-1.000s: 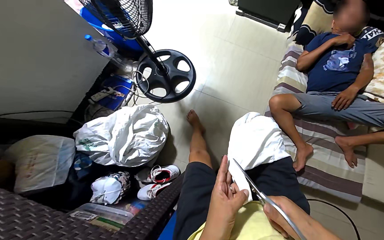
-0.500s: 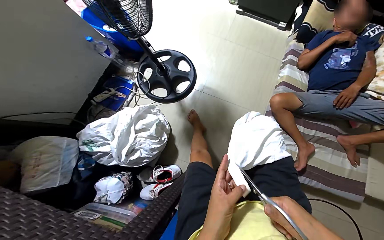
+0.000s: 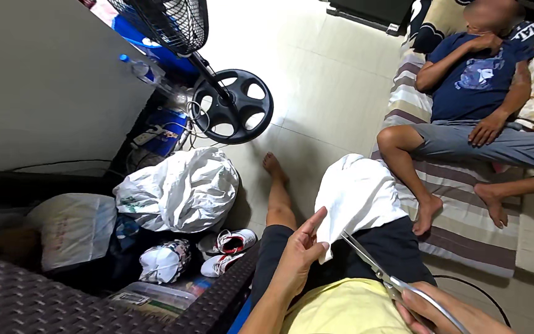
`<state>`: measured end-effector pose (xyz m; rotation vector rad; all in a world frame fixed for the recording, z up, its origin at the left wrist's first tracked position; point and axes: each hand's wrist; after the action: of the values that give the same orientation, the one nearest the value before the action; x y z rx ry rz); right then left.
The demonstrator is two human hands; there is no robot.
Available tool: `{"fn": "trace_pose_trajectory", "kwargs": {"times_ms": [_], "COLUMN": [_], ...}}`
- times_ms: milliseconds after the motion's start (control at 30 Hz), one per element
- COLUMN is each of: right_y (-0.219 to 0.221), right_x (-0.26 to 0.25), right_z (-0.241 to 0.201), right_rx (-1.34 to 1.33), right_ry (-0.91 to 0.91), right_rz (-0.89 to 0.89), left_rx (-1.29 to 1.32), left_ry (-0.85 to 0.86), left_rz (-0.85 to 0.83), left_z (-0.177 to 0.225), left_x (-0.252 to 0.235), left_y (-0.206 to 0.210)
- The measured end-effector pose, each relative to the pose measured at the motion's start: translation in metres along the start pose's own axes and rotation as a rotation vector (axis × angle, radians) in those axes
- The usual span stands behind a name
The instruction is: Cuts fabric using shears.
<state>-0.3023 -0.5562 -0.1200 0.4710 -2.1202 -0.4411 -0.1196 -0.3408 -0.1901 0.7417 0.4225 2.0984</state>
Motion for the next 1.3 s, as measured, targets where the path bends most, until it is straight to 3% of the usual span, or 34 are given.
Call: {"fn": "trace_pose_trajectory", "kwargs": {"times_ms": [167,400,867,1300], "right_y": [0.000,0.005,0.033,0.041], "right_x": [0.000,-0.021,-0.051,-0.054], "right_z": [-0.004,-0.021,-0.027,-0.027], "right_rx": [0.104,0.188,0.195,0.122], "right_ry": [-0.037,-0.028,-0.193,-0.148], "right_rz": [-0.126,-0.130,0.067,0.143], "left_rx": [-0.137,-0.164,0.038,0.079], "left_ry": [0.164,0.229,0.210,0.194], "left_rz": [0.024,0.116,0.290,0.302], "left_z": [0.001,0.003,0.013,0.011], "left_x": [0.010,0.018,0.020,0.026], "left_y": [-0.001,0.012,0.035,0.032]}}
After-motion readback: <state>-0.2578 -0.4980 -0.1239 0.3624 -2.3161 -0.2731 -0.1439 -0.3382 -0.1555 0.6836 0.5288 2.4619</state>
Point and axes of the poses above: each hand's wrist, its own x-axis away from the middle knuckle, its own y-axis out of the palm, z = x × y, and after that the axes turned 11 degrees about -z, right-handed
